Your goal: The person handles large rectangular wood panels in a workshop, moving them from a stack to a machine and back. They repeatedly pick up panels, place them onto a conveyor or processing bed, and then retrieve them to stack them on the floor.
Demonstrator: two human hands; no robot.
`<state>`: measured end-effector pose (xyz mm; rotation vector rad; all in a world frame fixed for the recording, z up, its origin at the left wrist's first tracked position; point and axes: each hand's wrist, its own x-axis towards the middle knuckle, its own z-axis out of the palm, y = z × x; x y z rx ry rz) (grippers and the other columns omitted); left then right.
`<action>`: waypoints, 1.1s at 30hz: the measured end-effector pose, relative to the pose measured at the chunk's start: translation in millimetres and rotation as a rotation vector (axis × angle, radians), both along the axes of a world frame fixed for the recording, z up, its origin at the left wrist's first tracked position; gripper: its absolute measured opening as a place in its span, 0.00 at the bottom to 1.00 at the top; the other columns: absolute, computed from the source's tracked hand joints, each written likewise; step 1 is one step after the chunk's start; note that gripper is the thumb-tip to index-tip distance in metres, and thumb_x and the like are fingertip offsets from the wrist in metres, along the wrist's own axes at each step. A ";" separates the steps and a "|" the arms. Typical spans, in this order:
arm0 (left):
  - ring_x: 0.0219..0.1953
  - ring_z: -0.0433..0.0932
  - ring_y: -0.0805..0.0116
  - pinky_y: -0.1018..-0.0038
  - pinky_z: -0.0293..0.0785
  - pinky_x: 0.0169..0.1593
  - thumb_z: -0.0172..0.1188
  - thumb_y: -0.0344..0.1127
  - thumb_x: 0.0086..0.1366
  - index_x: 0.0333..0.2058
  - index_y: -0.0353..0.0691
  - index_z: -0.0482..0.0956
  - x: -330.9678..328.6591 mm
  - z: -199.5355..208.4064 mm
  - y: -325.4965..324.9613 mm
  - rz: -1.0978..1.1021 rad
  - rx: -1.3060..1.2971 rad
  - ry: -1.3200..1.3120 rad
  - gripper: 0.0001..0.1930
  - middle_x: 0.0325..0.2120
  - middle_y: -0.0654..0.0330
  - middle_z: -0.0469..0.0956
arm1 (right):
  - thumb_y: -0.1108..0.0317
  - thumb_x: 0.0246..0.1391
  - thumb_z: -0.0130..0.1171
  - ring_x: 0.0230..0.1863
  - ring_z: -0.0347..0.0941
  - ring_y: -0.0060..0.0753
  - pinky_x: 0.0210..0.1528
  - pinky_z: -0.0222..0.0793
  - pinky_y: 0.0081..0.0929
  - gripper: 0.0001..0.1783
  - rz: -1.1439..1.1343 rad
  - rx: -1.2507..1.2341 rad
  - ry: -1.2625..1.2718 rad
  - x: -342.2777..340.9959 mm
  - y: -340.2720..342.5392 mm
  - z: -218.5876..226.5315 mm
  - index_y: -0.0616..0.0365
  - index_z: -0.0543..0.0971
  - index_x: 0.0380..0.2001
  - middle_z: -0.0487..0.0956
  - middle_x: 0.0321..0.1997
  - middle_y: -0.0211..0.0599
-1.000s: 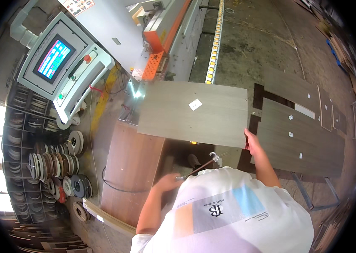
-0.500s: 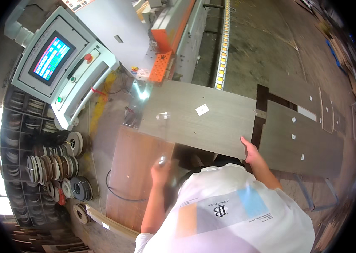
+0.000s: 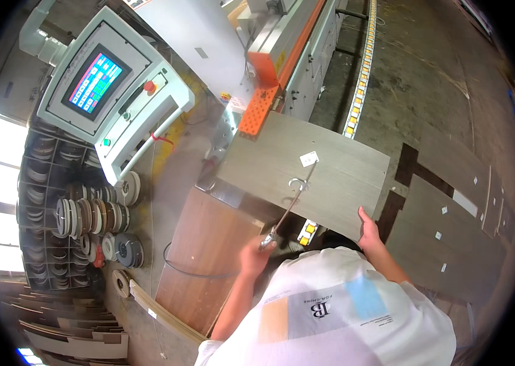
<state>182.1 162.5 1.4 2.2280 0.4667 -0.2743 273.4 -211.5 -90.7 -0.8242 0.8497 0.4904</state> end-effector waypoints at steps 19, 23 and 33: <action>0.45 0.82 0.44 0.53 0.77 0.48 0.58 0.57 0.68 0.56 0.47 0.75 97.7 53.1 -87.5 -0.471 0.363 0.305 0.25 0.40 0.45 0.84 | 0.44 0.67 0.56 0.69 0.68 0.39 0.68 0.64 0.48 0.30 -0.437 0.117 -0.289 165.0 -143.8 -120.2 0.55 0.74 0.61 0.75 0.67 0.39; 0.43 0.83 0.41 0.50 0.77 0.47 0.52 0.59 0.70 0.56 0.41 0.69 102.1 27.8 -97.1 -0.873 0.485 0.385 0.28 0.39 0.40 0.84 | 0.44 0.69 0.52 0.66 0.70 0.35 0.68 0.60 0.45 0.27 -0.431 -0.255 -0.234 77.7 -167.3 -59.1 0.52 0.76 0.58 0.78 0.63 0.36; 0.44 0.83 0.40 0.49 0.77 0.47 0.48 0.60 0.71 0.56 0.42 0.65 72.2 -33.7 -130.3 -1.390 0.477 0.365 0.28 0.40 0.41 0.84 | 0.47 0.62 0.56 0.29 0.72 0.21 0.33 0.67 0.29 0.13 -0.882 -0.619 0.363 -390.4 -125.6 -116.1 0.43 0.78 0.34 0.78 0.30 0.18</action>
